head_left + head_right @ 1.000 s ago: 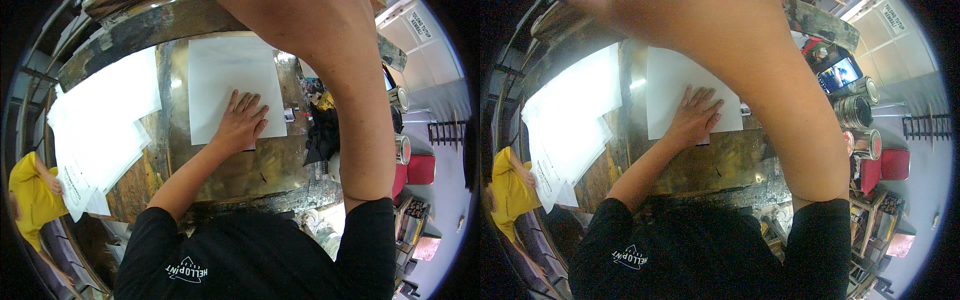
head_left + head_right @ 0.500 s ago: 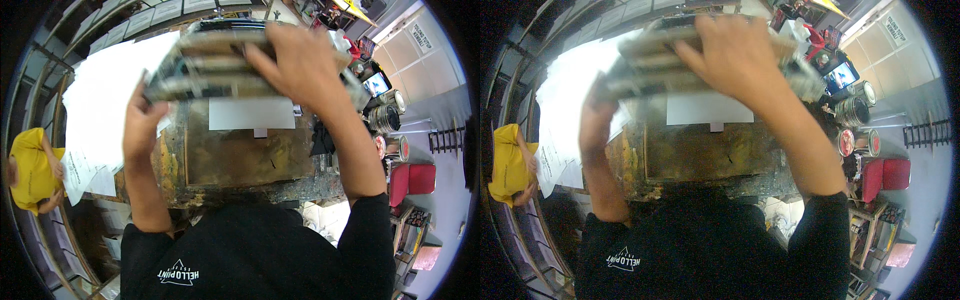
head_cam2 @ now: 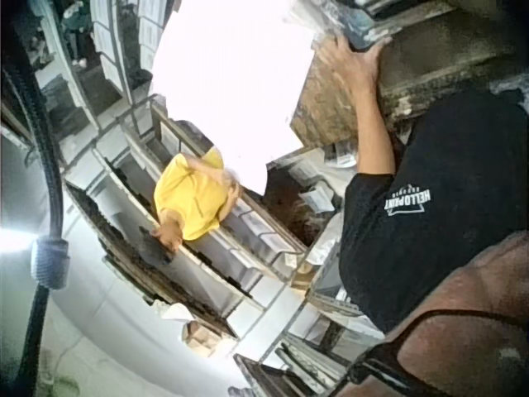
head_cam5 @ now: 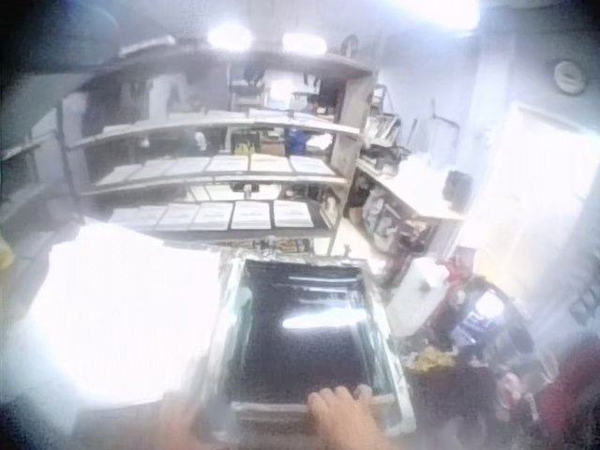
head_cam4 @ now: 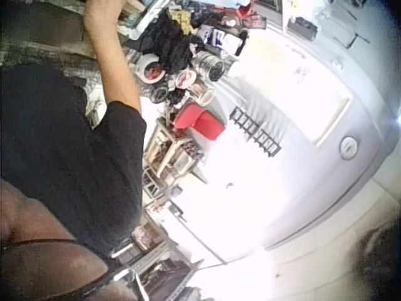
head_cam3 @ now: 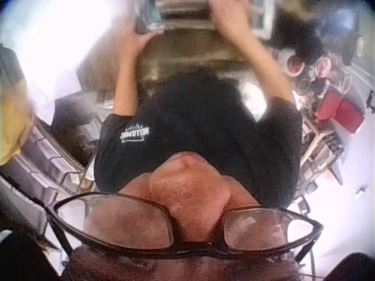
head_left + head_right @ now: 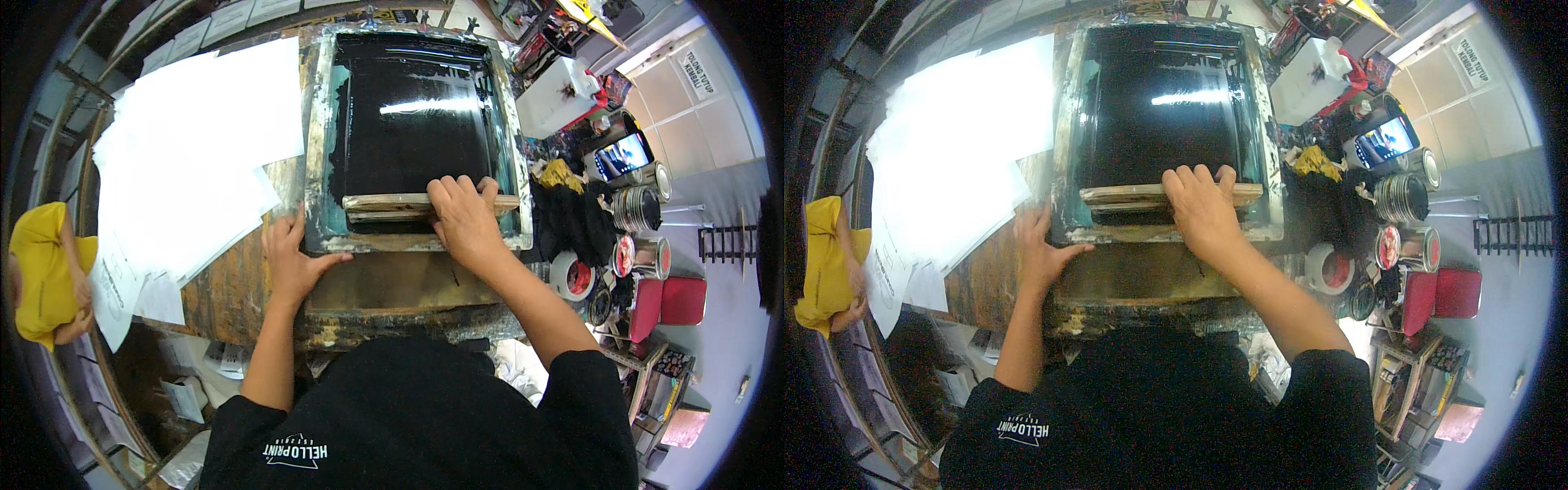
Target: The person performs screen printing on sheets of paper. They place a sheet on the printing surface, lower the screen, use a squeegee to spread ink, lift the screen, and set the printed paper aside. They also use a spray bottle to clean the screen between prints.
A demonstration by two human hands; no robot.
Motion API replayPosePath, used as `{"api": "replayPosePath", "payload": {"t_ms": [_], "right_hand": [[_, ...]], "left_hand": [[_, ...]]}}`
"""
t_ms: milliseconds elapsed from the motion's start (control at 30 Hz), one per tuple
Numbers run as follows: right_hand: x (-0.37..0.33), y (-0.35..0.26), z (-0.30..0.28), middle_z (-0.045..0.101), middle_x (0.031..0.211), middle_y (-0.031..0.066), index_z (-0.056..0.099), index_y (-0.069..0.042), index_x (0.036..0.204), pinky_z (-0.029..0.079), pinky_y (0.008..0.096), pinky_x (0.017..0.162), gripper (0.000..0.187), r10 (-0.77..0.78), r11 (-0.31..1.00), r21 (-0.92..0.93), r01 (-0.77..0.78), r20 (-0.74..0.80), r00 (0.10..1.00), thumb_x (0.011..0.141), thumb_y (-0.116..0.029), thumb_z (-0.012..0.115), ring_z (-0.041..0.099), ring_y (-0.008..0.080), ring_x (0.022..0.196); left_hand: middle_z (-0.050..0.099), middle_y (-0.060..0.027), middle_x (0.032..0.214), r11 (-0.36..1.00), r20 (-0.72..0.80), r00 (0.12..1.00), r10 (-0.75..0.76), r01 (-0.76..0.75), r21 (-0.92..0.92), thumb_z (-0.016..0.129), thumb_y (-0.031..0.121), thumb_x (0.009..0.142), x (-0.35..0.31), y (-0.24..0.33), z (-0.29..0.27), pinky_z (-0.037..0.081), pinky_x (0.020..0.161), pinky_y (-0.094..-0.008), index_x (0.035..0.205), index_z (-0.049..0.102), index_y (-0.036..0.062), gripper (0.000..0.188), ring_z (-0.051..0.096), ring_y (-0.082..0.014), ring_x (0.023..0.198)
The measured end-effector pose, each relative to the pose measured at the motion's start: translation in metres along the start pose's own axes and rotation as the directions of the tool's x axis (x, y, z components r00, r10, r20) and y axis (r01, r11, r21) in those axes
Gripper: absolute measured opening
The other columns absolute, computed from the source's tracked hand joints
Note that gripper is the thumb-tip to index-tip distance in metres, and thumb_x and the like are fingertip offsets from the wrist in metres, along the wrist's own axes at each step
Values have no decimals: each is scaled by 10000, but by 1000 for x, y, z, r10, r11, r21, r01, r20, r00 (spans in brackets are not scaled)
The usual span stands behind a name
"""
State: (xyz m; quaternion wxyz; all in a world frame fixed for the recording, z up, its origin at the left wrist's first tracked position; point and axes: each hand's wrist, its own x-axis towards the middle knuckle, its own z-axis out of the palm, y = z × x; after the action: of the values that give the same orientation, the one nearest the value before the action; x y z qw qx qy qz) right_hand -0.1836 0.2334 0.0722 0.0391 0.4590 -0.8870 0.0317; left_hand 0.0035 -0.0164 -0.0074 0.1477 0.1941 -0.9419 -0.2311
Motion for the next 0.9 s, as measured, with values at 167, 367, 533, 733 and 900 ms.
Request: {"api": "replayPosePath", "payload": {"t_ms": [167, 367, 533, 733, 900], "right_hand": [[58, 21, 13, 579, 1006, 48, 562, -122, 1097, 347, 545, 937, 235, -3, 999, -45, -3, -141, 990, 882, -28, 551, 567, 265, 1015], [166, 85, 39, 617, 1136, 53, 529, -118, 1189, 340, 563, 955, 491, 2, 995, -96, -22, -208, 978, 774, -99, 791, 582, 273, 1122], [244, 134, 51, 657, 1127, 40, 570, -129, 1239, 355, 592, 961, 437, -58, 990, -138, 17, -296, 954, 827, -98, 713, 614, 265, 1084], [289, 163, 33, 662, 1205, 66, 529, -118, 1267, 364, 661, 953, 499, -56, 996, -82, 40, -210, 976, 850, -208, 787, 620, 302, 1175], [292, 157, 54, 661, 1165, 41, 537, -130, 1268, 375, 628, 945, 409, -37, 979, -201, -33, -337, 941, 890, -152, 693, 629, 271, 1132]], "left_hand": [[571, -123, 1052, 1000, -33, 999, 10, -10, -10, 923, 622, 473, -1, 2, -3, 366, 1007, -494, 1452, 585, 57, 1180, 526, -336, 1053], [574, -119, 1047, 1000, 14, 1000, -28, 28, -13, 908, 672, 444, -1, 0, -5, 368, 971, -471, 1445, 587, 31, 1231, 523, -321, 1030], [558, -93, 1026, 998, -38, 999, 34, -36, -55, 889, 703, 493, 5, -1, -6, 338, 931, -443, 1464, 571, 35, 1220, 494, -281, 994], [641, -122, 1039, 949, -141, 987, -71, 23, -314, 900, 679, 520, -6, 12, -1, 416, 912, -441, 1463, 509, -78, 1270, 558, -306, 986], [637, -148, 1093, 890, -200, 973, -115, 11, -457, 873, 678, 571, -18, 3, 20, 449, 882, -433, 1474, 470, -100, 1258, 567, -319, 988]]}}
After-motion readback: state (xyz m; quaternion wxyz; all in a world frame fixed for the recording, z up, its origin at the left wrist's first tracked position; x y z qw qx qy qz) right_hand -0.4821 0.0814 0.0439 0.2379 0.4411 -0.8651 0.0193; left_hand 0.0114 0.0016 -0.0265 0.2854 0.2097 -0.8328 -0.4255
